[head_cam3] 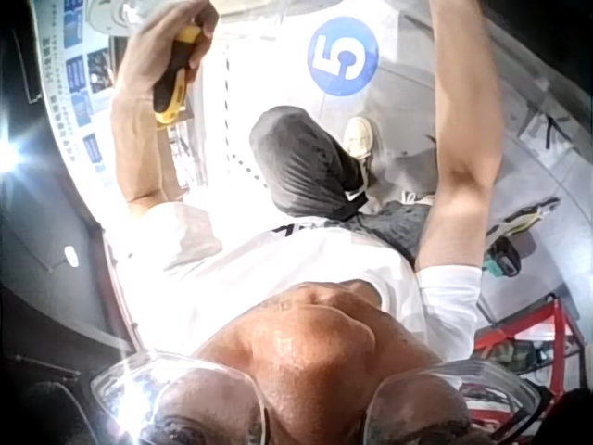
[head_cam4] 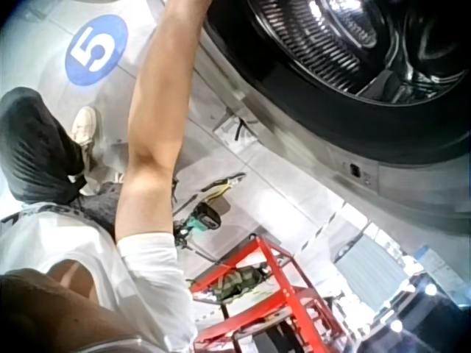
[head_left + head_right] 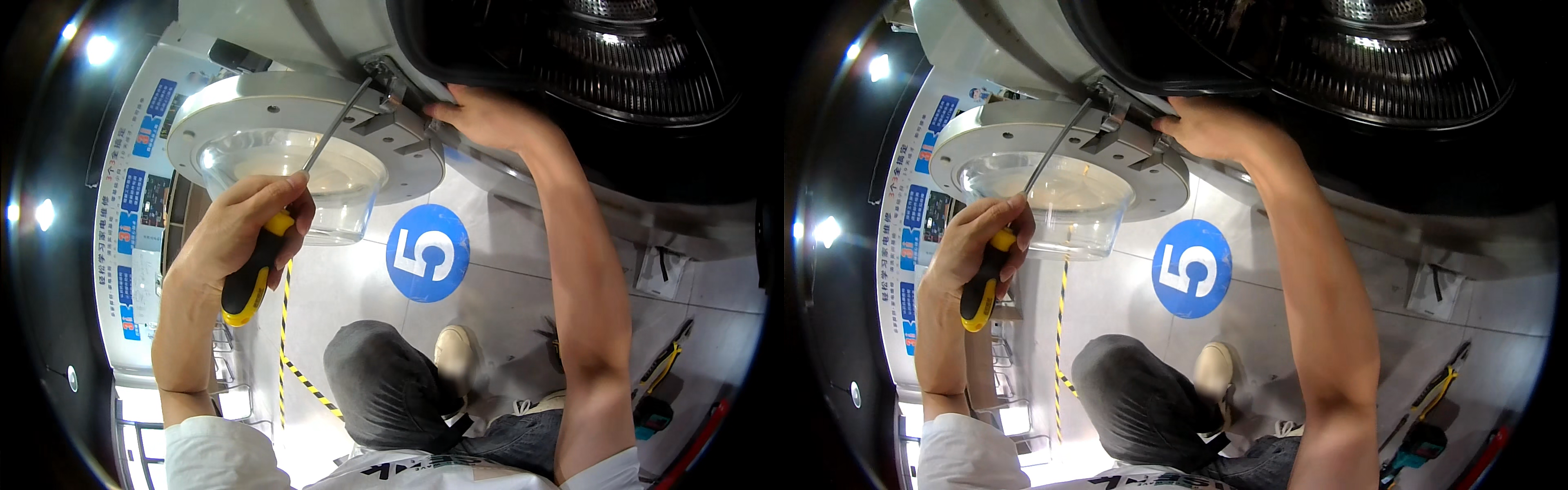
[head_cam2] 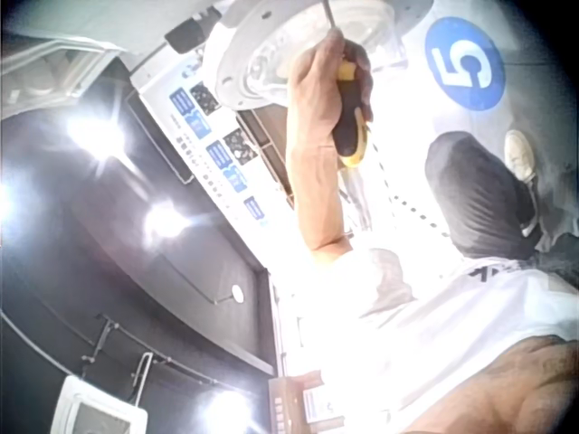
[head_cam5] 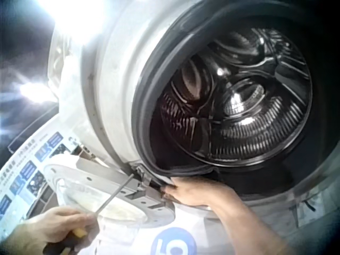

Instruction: The person positions a washing machine door hinge against the machine frame and uses a screwdriver to tighten screws, while another person assists by holding the door in place.

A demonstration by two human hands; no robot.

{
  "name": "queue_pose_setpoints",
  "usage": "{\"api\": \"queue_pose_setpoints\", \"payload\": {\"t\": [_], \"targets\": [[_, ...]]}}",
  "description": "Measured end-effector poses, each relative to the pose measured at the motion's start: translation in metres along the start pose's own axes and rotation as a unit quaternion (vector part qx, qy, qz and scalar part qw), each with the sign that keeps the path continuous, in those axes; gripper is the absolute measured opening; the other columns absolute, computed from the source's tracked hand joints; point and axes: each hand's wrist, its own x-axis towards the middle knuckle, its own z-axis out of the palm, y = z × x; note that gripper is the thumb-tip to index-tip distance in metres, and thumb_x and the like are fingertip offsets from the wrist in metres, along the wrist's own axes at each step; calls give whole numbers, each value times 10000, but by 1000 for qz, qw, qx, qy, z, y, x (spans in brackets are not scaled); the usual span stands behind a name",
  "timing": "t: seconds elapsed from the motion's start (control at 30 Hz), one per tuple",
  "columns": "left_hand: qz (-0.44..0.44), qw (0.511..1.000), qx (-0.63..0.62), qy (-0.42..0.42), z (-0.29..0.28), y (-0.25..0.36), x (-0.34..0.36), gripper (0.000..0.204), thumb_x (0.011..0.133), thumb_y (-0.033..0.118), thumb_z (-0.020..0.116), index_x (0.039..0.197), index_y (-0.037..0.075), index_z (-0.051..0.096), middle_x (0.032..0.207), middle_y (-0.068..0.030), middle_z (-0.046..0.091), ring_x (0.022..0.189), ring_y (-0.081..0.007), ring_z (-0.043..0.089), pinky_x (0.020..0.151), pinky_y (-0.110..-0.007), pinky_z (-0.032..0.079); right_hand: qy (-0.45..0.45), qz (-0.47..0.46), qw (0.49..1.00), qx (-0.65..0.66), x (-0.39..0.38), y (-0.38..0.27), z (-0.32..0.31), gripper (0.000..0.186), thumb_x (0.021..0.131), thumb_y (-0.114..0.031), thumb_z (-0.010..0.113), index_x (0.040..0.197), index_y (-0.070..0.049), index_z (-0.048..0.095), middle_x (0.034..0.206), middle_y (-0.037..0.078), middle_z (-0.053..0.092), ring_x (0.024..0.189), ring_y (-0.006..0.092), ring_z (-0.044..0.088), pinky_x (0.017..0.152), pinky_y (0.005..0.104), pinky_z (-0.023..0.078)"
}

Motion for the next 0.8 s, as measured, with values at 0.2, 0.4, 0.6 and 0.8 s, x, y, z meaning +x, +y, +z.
{"api": "queue_pose_setpoints", "payload": {"t": [0.2, 0.4, 0.6, 0.8], "targets": [[-22, 999, -21, -19, -3, 3, -3, 428, 993, 396, 474, 760, 49, 570, 528, -36, 513, 395, -109, 474, 391, -230, 411, -112, 157, 975, -113, 4, -37, -20, 410, 925, -349, 611, 972, 58, 589, 890, 223, 631, 799, 316, 582, 797, 406, 453], [-15, 999, -13, -33, -6, 2, -2, 431, 991, 395, 471, 753, 48, 564, 540, -31, 515, 420, -106, 499, 409, -241, 438, -132, 171, 969, -124, 9, -41, -23, 449, 907, -393, 631, 943, 53, 591, 871, 203, 637, 788, 279, 579, 788, 395, 458], [-1, 998, -15, -56, -7, 3, 0, 436, 997, 379, 452, 747, 40, 562, 520, -45, 521, 395, -120, 496, 406, -250, 440, -44, 106, 983, -141, -1, -24, -11, 497, 904, -380, 635, 1151, 48, 576, 1179, 229, 612, 1087, 330, 572, 963, 381, 415], [15, 997, -22, -71, -8, 1, 0, 431, 1003, 368, 443, 753, 40, 565, 518, -45, 518, 400, -124, 505, 403, -249, 435, -43, 61, 994, -74, 0, -8, -10, 613, 899, -343, 647, 1357, 17, 453, 1377, 204, 512, 1277, 312, 473, 1054, 344, 354]]}}
